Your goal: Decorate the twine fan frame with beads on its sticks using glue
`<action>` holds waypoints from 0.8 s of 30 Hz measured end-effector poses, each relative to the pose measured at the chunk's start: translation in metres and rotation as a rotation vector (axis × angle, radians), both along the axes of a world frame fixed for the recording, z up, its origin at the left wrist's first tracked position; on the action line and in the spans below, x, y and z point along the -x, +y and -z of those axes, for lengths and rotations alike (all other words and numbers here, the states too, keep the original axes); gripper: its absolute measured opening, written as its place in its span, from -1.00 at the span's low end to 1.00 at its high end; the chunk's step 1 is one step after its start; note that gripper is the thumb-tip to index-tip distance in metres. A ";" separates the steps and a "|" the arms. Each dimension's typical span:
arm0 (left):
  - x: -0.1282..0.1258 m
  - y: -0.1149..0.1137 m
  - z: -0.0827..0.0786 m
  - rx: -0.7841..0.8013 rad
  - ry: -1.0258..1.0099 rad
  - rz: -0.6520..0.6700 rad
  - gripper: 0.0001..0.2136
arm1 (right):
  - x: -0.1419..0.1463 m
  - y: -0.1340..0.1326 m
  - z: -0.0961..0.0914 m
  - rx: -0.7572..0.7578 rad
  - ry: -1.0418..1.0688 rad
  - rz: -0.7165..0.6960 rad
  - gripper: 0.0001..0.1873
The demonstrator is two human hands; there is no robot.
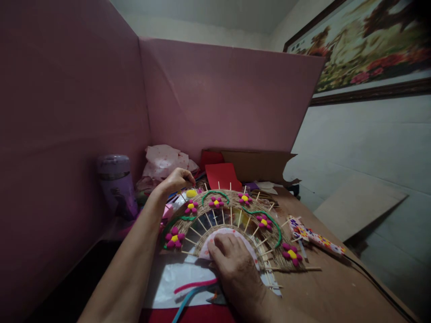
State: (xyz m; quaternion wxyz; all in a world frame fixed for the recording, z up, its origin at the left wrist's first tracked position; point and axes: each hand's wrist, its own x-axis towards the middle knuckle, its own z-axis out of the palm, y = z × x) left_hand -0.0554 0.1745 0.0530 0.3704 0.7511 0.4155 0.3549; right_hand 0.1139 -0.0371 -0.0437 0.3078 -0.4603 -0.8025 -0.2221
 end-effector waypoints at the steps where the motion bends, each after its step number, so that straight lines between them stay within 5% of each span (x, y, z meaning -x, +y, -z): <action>1: 0.000 0.000 0.000 0.003 0.001 -0.003 -0.90 | 0.000 0.000 0.000 0.001 0.003 -0.001 -0.82; 24: 0.005 -0.006 -0.004 -0.034 0.020 0.009 -0.89 | 0.000 -0.001 -0.001 0.011 -0.005 0.013 -0.81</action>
